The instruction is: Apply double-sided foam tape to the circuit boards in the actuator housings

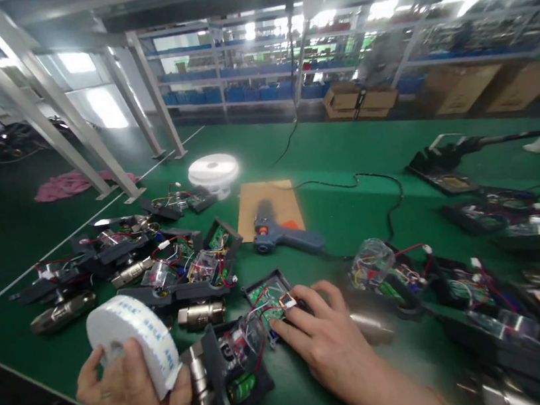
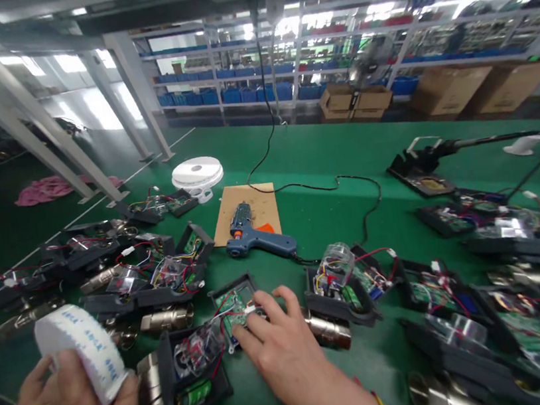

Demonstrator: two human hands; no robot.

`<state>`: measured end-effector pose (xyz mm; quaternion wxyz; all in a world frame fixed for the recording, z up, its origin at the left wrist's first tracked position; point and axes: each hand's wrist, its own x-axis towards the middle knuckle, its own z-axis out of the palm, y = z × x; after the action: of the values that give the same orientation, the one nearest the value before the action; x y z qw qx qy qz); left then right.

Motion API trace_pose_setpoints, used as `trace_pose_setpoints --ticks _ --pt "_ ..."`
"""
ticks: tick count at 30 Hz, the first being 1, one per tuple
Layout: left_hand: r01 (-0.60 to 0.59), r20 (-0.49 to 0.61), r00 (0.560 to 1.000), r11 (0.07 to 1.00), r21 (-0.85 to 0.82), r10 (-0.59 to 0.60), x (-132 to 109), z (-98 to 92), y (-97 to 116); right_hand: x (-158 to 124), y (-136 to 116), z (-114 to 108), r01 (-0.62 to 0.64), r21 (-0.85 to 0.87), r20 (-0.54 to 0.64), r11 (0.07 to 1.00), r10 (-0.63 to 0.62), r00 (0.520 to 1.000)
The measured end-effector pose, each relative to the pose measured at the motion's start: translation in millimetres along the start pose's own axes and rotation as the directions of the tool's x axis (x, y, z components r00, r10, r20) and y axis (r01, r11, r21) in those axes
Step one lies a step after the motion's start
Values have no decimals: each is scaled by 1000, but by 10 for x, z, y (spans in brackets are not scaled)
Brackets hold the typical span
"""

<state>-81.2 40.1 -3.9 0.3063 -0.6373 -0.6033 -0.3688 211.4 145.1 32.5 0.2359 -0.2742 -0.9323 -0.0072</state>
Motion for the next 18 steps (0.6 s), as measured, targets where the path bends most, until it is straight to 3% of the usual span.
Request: trace_pose_setpoints --ticks 2,4,13,18 --pt "-234 -62 969 970 69 238 139 102 50 96 29 -70 -49 -77 179 996 62 982" --pt "-309 -71 947 949 69 314 239 148 173 192 64 -153 -106 -137 309 985 144 940" --pt "-267 4 963 960 -84 269 241 270 1030 432 252 -464 -228 -250 394 941 314 864" --pt "-205 35 977 966 -156 212 269 406 1343 401 386 -609 -258 -301 401 918 367 839"
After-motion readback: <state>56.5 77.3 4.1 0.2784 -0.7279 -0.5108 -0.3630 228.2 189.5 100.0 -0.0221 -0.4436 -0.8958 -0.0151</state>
